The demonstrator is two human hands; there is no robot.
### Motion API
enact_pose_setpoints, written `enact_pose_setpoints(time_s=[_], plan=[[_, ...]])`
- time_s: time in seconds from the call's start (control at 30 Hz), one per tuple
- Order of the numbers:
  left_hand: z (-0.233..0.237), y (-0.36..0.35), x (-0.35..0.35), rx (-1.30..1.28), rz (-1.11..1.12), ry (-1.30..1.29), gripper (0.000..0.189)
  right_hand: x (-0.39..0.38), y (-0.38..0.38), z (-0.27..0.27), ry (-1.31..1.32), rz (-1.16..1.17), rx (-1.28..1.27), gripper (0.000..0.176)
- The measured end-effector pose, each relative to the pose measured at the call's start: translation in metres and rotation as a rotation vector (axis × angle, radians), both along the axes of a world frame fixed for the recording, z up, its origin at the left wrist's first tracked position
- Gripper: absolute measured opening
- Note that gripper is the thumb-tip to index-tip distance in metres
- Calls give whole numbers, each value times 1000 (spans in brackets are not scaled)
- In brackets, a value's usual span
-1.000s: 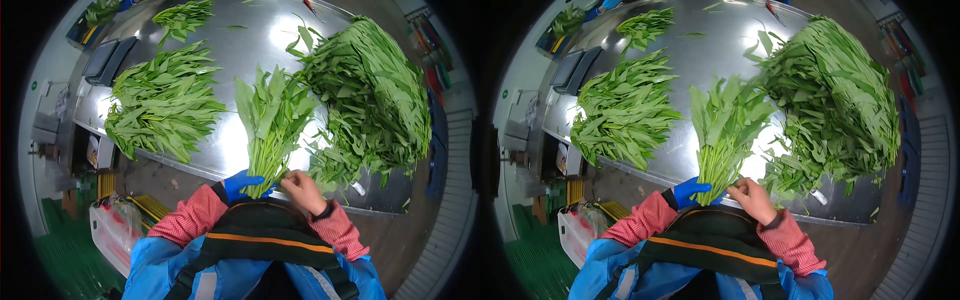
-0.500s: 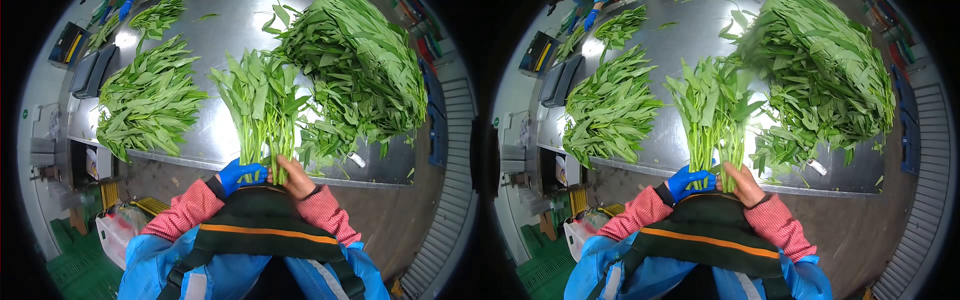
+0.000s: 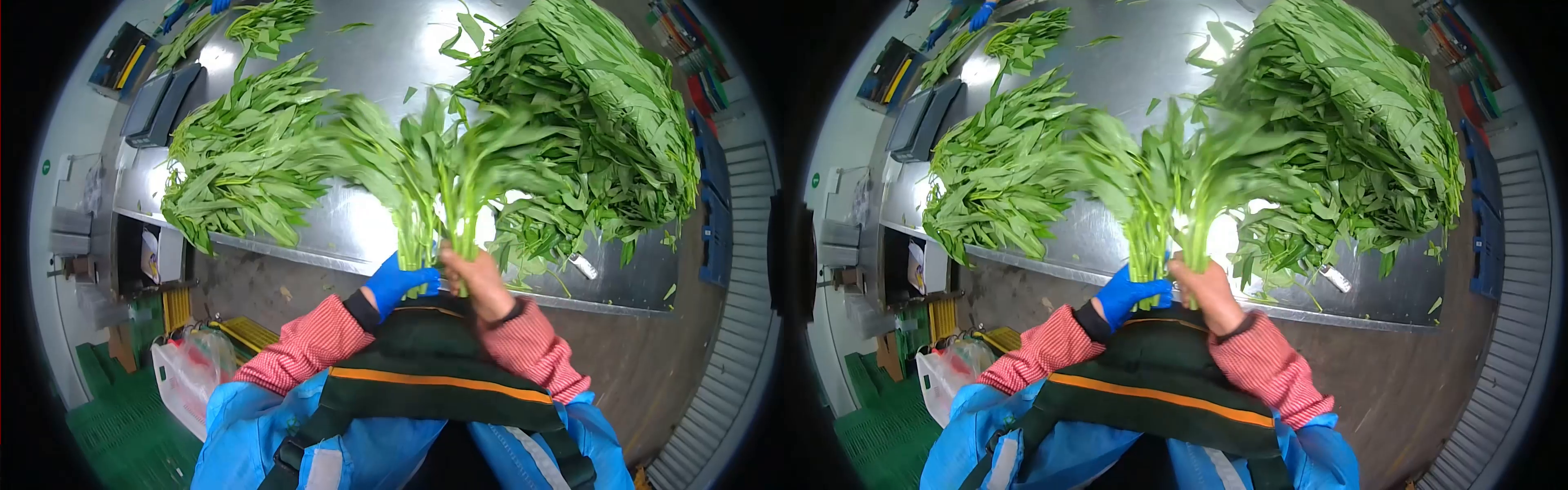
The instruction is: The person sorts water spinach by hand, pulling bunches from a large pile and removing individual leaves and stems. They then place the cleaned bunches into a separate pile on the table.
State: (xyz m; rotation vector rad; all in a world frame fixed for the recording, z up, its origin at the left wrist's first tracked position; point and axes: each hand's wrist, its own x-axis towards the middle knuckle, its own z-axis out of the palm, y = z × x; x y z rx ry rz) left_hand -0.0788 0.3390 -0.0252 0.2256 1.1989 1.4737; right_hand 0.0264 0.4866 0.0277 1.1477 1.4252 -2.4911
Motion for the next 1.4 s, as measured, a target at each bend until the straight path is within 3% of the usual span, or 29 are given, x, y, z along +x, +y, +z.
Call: enact_pose_setpoints(time_s=[0.03, 0.17, 0.27, 0.43, 0.53, 0.57, 0.6, 0.63, 0.67, 0.73, 0.8, 0.93, 1.03, 1.13, 1.27, 1.3, 1.4], plan=[[-8, 3, 6, 43, 6, 63, 43, -3, -6, -12, -55, 108, 44, 18], [12, -10, -8, 1, -115, -337, 48, 6, -1, -36, -135, 233, 139, 22], [26, -21, -7, -3, 41, -509, 50, 12, 1, -40, -45, 14, -137, 23], [22, -26, 2, -215, 63, -409, 42, 7, -11, -32, -45, 111, -211, 21], [14, -22, 5, -215, 61, -258, 37, 0, -7, -26, -113, 225, 57, 17], [16, -23, 2, -164, 68, -185, 36, 4, 3, -15, -126, 234, 265, 15], [21, -24, -2, -115, 78, -115, 35, 12, 13, -23, -5, 83, 381, 17], [28, -25, -8, -59, 153, -114, 36, 14, 29, 26, -19, 69, 439, 11], [31, -27, -14, -95, 204, -142, 36, 23, 45, 29, 45, -30, 489, 14], [40, -26, -24, -161, 305, -195, 37, 29, 60, 48, 150, -218, 375, 16], [45, -17, -18, -207, 230, -239, 37, 31, 51, 34, 181, -259, 208, 15], [20, -11, 8, -122, 75, -308, 39, 29, -4, -20, 45, -161, -241, 21], [6, -18, 18, -157, 10, -281, 46, 29, -11, -20, -49, 159, -230, 30], [15, -14, 18, -38, 34, -360, 45, 33, -2, -15, -80, 229, 17, 41], [36, -6, 17, -95, 38, -605, 45, 46, 3, -39, -69, 68, 115, 42], [32, -4, 18, -94, 3, -608, 45, 48, 2, -37, -66, -4, 20, 36], [20, 4, 20, -122, -94, -556, 43, 51, -4, -28, -52, -123, 162, 29]])
